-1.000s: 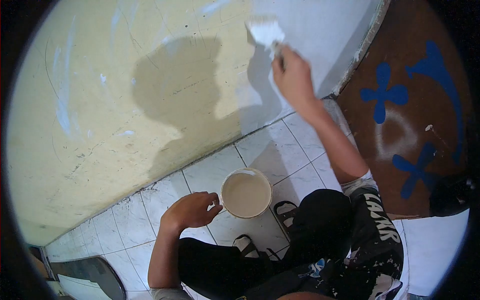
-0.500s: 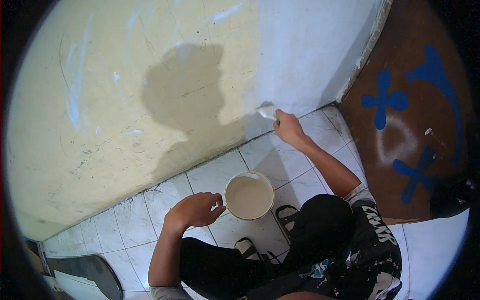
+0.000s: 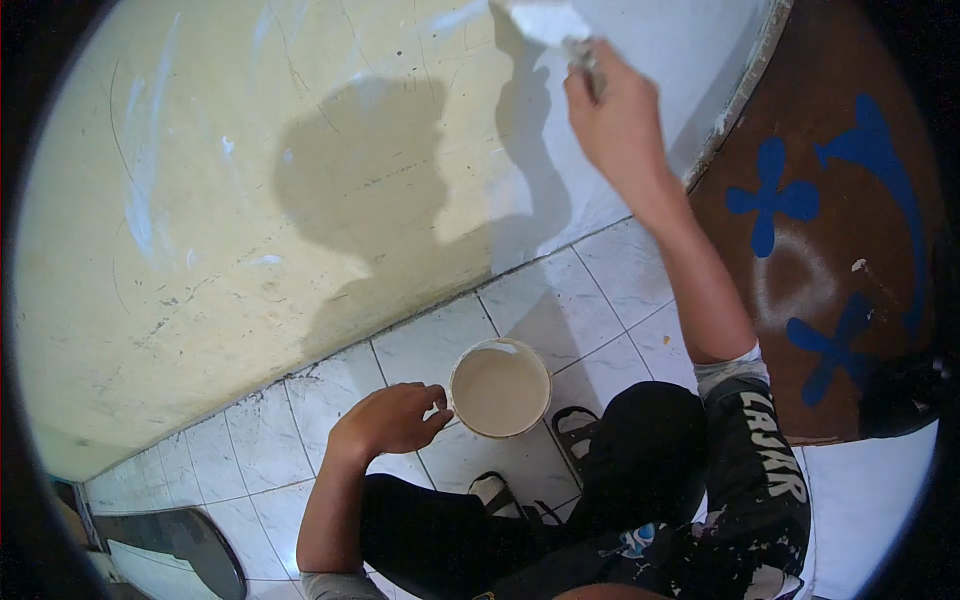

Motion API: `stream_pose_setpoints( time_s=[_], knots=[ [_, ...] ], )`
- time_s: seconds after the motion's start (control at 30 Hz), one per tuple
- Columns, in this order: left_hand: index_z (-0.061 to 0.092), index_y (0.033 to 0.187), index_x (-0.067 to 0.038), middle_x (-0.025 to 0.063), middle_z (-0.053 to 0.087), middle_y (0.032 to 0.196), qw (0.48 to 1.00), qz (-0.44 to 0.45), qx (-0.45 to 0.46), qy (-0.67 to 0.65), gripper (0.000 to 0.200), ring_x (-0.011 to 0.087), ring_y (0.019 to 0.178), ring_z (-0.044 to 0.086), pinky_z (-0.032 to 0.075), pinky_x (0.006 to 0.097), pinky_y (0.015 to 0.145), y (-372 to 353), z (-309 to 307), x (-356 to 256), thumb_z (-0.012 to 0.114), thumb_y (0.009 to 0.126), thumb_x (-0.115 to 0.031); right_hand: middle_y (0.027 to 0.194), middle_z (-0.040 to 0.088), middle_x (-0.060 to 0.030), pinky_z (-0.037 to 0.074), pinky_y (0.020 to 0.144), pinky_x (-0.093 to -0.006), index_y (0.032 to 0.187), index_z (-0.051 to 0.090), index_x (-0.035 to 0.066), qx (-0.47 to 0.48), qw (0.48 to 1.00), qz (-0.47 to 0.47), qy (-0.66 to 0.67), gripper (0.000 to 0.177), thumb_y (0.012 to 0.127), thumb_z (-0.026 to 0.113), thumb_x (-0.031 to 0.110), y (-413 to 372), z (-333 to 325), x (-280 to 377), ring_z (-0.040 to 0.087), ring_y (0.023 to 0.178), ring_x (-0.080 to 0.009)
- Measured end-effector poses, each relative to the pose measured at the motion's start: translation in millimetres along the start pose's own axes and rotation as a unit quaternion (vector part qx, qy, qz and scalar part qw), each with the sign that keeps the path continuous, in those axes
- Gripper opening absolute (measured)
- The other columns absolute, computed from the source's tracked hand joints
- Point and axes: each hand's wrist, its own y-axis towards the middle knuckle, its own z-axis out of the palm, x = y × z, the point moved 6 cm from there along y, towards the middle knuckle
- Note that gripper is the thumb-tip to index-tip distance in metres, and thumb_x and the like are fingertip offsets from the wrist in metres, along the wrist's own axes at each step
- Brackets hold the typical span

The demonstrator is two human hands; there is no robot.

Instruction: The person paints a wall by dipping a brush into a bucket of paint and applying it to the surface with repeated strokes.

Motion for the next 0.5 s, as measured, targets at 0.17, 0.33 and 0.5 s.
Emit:
stream_pose_setpoints(
  time_s=[0.17,0.33,0.5],
  knots=[
    [0.064,0.112,-0.008,0.0169,0.069,0.104,1.0,-0.001,-0.02,0.009,0.032,0.0352,0.098,0.066,0.052,0.0435,0.086,-5,-1,7,0.054,0.1,-0.036,0.088,0.058,-0.0267,0.053,0.062,-0.0521,0.127,0.056,0.004,0.055,0.995,-0.015,-0.082,0.039,0.089,0.063,0.014,-106,95,-77,0.062,0.07,-0.0457],
    [0.064,0.111,-0.008,0.0174,0.069,0.103,1.0,0.003,-0.012,0.011,0.032,0.0353,0.099,0.065,0.051,0.0437,0.086,-1,2,6,0.054,0.099,-0.036,0.089,0.061,-0.0274,0.054,0.069,-0.0531,0.122,0.056,0.001,0.221,0.966,0.078,-0.109,0.037,0.088,0.063,0.012,-214,133,-138,0.063,0.073,-0.0472],
    [0.064,0.11,-0.007,0.0172,0.069,0.099,0.999,0.018,-0.027,0.023,0.031,0.0356,0.097,0.065,0.051,0.0445,0.084,-5,1,3,0.055,0.099,-0.035,0.09,0.066,-0.0277,0.052,0.078,-0.0488,0.107,0.058,-0.001,0.372,0.901,0.211,-0.079,0.026,0.085,0.063,0.013,-218,115,-161,0.066,0.089,-0.0435]
  ],
)
